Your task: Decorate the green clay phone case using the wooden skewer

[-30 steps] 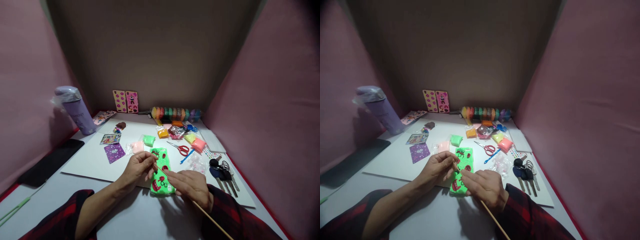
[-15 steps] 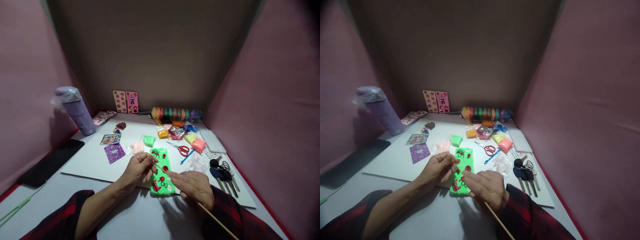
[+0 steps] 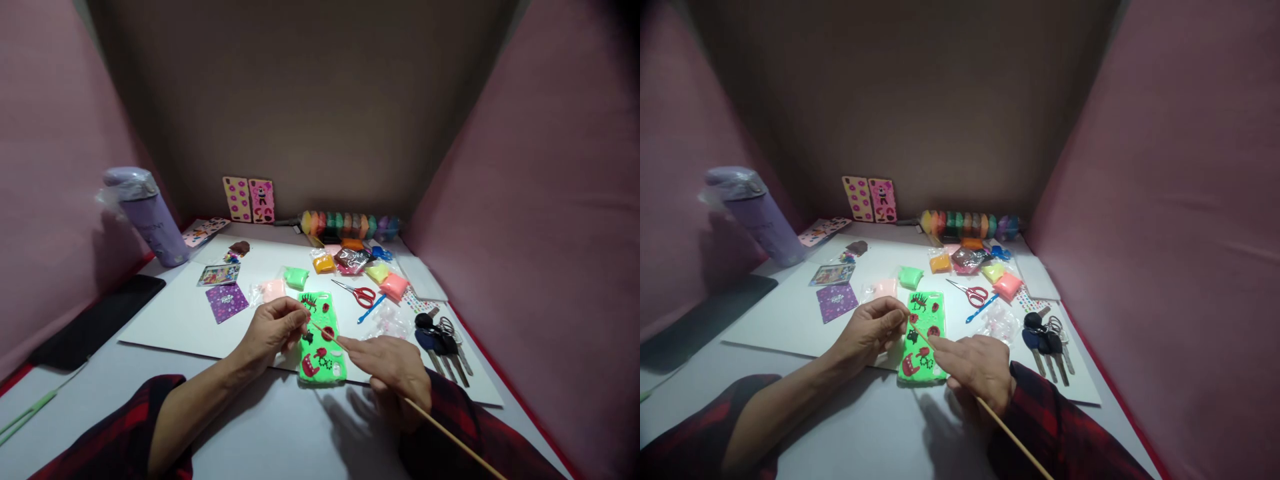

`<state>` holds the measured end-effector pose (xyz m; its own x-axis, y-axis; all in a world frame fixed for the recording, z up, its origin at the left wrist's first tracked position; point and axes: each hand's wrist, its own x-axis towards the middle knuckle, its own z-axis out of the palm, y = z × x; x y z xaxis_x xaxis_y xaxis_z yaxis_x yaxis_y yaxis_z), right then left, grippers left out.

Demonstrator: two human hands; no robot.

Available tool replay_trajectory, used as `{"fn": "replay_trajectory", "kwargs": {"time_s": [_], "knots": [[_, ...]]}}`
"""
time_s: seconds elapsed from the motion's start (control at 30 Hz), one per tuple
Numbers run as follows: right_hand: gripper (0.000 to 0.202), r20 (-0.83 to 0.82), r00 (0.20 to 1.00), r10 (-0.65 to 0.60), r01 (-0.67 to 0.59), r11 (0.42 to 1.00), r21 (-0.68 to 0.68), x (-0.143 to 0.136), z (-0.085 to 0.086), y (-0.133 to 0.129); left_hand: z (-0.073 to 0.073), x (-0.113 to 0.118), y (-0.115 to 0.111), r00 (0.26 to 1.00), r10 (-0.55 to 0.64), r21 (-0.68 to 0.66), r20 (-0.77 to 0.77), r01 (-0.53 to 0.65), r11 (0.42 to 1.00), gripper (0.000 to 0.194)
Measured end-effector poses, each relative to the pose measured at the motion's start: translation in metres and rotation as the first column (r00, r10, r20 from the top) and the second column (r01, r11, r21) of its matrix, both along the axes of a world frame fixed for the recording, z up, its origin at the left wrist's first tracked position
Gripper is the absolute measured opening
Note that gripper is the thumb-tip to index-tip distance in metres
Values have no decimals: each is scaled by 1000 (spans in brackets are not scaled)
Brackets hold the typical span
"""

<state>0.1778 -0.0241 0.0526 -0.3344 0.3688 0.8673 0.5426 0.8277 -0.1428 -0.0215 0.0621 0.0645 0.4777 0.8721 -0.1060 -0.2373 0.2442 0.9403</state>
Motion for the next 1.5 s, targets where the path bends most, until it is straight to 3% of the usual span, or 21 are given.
{"fn": "replay_trajectory", "kwargs": {"time_s": [0.33,0.6,0.83,1.1,1.4,1.5], "knots": [[29,-137,990,-34,40,998,38,-4,4,-1,1,0,1,1000,-11,41,14,11,999,28],[28,-125,989,-79,86,995,50,-4,5,-2,1,1,-2,999,-26,18,-26,26,999,31],[27,-334,928,-164,191,980,48,-10,1,-3,-3,1,1,1000,-13,37,-26,14,999,28],[27,-245,947,-208,226,973,47,-10,9,-7,1,0,-3,997,-61,61,-37,64,996,28],[32,-29,999,34,-35,999,-35,5,-6,0,-1,2,-4,990,-121,32,71,119,992,24],[35,31,998,49,-48,998,-45,6,-5,1,-1,2,-6,982,-160,18,98,159,987,24]]}}
